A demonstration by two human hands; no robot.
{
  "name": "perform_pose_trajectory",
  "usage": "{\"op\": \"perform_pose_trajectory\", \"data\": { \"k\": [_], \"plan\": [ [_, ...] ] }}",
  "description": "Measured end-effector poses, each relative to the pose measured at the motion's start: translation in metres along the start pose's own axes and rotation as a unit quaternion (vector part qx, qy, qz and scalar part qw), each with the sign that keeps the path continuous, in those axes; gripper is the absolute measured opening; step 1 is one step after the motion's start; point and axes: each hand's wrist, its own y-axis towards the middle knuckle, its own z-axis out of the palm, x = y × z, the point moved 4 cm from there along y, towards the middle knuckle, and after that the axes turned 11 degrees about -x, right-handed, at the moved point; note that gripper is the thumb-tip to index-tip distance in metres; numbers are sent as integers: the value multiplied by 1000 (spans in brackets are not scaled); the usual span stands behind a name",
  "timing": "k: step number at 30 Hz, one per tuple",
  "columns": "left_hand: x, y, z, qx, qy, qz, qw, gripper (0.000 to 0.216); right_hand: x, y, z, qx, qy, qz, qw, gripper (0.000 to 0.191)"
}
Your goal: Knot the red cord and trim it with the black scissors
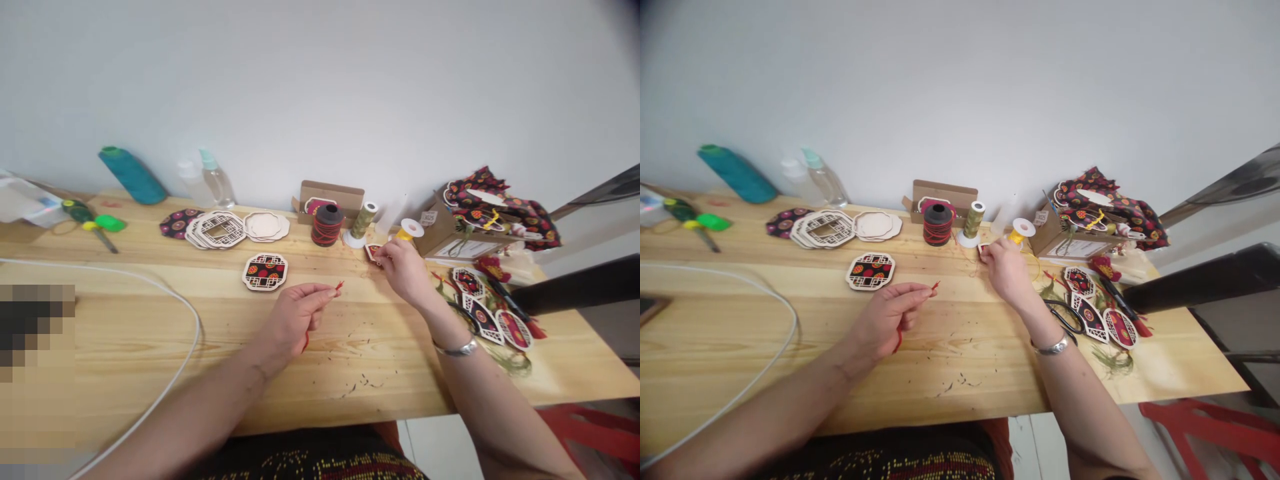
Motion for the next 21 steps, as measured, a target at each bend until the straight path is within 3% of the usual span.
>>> {"op": "perform_pose_trajectory", "data": {
  "k": [3, 8, 13, 18, 21],
  "plan": [
    [0, -1, 0, -6, -3, -5, 1000, 22, 3, 15, -22, -82, 161, 86, 980, 10],
    [2, -1, -1, -13, 0, -8, 1000, 24, 12, 52, -47, -146, 394, 184, 889, 8],
    [2, 0, -1, -3, -3, -2, 1000, 25, 40, 98, -71, -133, 505, 160, 837, 12],
    [3, 1, -2, 8, -17, 5, 1000, 27, 72, 127, -104, -135, 560, 230, 784, 13],
    [4, 1, -2, 10, -30, 1, 1000, 27, 86, 135, -138, -173, 587, 163, 774, 15]
  ]
}}
